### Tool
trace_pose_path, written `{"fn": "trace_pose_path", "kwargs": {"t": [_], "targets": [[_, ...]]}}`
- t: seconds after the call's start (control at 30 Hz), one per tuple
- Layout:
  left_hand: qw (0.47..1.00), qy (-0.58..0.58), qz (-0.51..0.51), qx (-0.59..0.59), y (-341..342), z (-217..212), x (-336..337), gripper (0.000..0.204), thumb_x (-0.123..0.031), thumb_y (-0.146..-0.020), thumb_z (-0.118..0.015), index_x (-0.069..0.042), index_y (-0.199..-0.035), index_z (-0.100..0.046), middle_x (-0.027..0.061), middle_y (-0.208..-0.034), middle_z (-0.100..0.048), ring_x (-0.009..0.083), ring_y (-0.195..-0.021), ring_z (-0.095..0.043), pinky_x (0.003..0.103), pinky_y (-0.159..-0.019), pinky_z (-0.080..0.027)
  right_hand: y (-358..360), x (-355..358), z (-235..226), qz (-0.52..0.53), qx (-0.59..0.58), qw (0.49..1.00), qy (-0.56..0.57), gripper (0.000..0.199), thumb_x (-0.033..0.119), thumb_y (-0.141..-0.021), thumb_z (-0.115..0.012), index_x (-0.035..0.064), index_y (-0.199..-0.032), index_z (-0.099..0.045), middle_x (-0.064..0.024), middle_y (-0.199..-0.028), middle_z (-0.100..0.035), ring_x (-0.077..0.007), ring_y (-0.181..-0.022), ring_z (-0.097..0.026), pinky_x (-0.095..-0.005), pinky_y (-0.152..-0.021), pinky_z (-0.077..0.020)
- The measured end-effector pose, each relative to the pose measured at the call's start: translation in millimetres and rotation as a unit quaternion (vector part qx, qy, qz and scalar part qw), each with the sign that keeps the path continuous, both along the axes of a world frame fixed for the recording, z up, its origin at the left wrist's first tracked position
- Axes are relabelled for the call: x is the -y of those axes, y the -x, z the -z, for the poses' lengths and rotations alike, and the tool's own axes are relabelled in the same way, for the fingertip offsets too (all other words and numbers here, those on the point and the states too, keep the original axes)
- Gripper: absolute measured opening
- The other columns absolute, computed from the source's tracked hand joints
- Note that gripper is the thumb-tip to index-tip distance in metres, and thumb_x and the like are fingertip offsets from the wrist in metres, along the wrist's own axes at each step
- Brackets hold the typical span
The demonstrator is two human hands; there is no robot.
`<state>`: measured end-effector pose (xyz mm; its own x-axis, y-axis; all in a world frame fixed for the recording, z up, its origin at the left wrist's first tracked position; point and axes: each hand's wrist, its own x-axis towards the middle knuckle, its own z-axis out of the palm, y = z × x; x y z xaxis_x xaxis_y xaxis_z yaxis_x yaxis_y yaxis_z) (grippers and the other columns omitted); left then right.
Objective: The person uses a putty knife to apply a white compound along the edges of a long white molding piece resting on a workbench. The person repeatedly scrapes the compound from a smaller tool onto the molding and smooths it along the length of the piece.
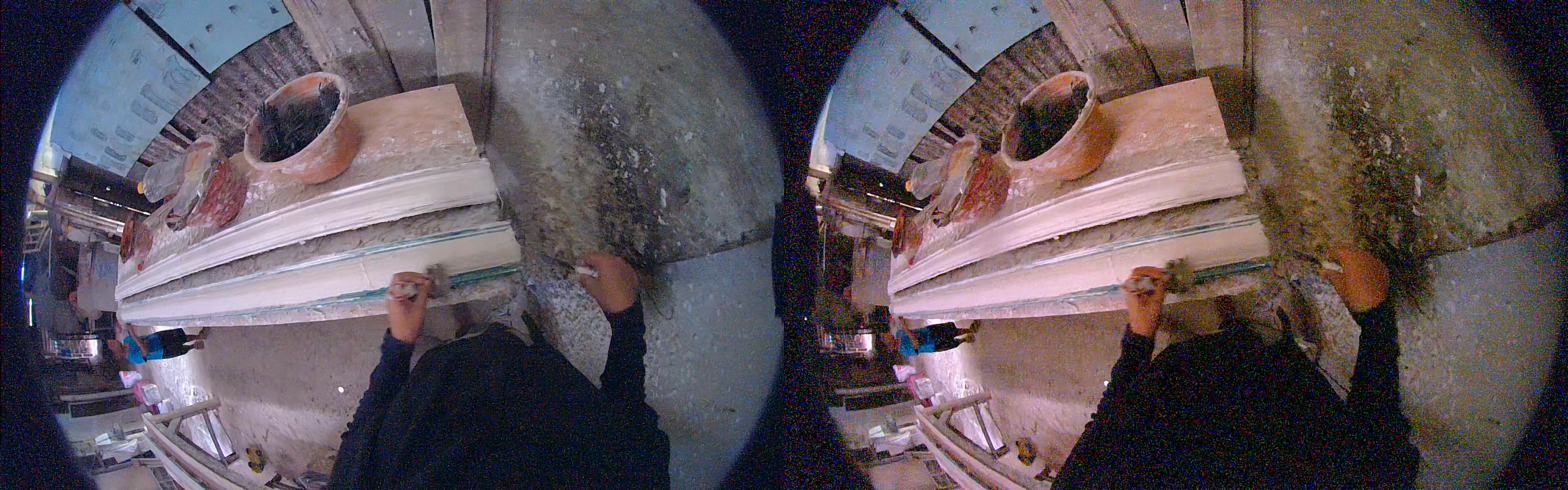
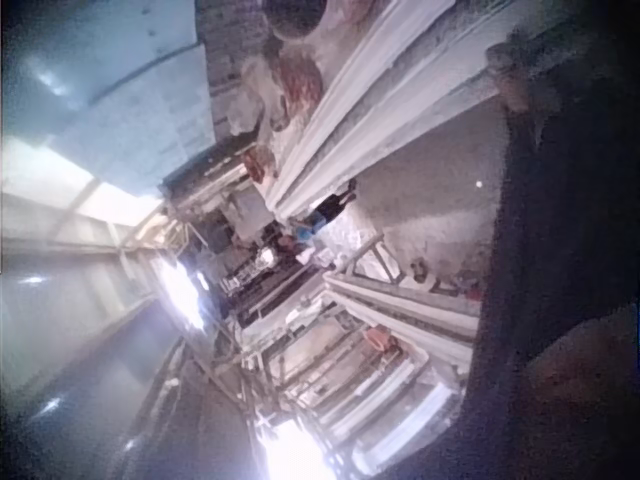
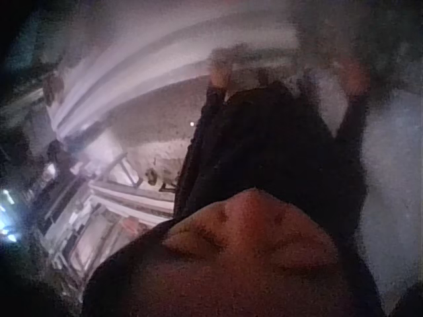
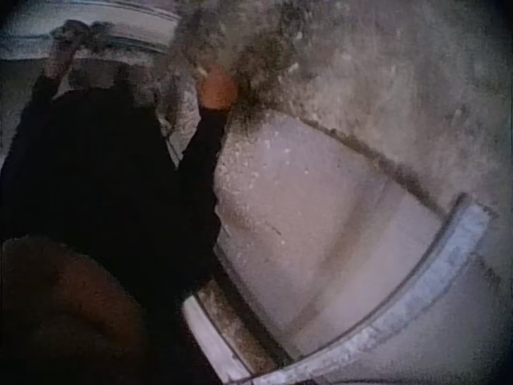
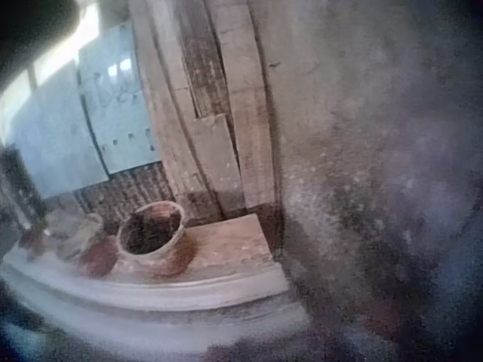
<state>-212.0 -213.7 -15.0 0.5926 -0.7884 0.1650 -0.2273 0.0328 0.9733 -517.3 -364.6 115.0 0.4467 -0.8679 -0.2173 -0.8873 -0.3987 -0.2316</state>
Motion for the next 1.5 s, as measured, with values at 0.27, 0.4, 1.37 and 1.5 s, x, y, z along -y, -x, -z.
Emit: {"fn": "trace_pose_path", "kwargs": {"t": [0.27, 0.4, 1.37, 1.5], "targets": [[0.958, 0.131, 0.225, 0.120, 98, 35, 79, 0.020, 0.000, -0.070, -0.064, -0.005, -0.086, -0.054, 0.0123, -0.094, -0.055, 0.0293, -0.090, -0.054, 0.033, -0.076, -0.046, -15, -28, 16, 0.091, 0.275, 0.957, 0.023, 0.026, 0.019, -0.072, -0.068, 0.0065, -0.094, -0.063, -0.0121, -0.092, -0.063, -0.0278, -0.083, -0.061, -0.0349, -0.073, -0.0475], [0.945, 0.060, 0.277, 0.161, 65, 28, 53, 0.025, -0.002, -0.069, -0.060, -0.006, -0.093, -0.055, 0.0143, -0.098, -0.053, 0.0333, -0.096, -0.051, 0.037, -0.077, -0.045, -20, -30, 10, 0.119, 0.262, 0.958, -0.014, 0.026, 0.011, -0.071, -0.067, 0.0034, -0.095, -0.063, -0.0131, -0.095, -0.062, -0.0240, -0.090, -0.059, -0.0318, -0.081, -0.0442], [0.911, 0.035, 0.109, -0.397, 16, -3, 11, 0.027, -0.003, -0.078, -0.061, -0.011, -0.095, -0.042, 0.0160, -0.113, -0.052, 0.0230, -0.095, -0.056, 0.032, -0.072, -0.054, -28, -26, 32, 0.070, 0.315, 0.946, 0.022, 0.027, 0.024, -0.072, -0.069, 0.0086, -0.093, -0.064, -0.0122, -0.090, -0.063, -0.0287, -0.083, -0.060, -0.0355, -0.073, -0.0476], [0.898, -0.042, 0.075, -0.432, 28, 6, 20, 0.026, -0.005, -0.077, -0.065, -0.008, -0.090, -0.043, 0.0147, -0.103, -0.057, 0.0216, -0.084, -0.059, 0.032, -0.071, -0.054, -31, -27, 26, 0.059, 0.296, 0.953, 0.033, 0.026, 0.024, -0.072, -0.069, 0.0099, -0.093, -0.065, -0.0119, -0.089, -0.063, -0.0290, -0.082, -0.060, -0.0355, -0.072, -0.0477]]}}
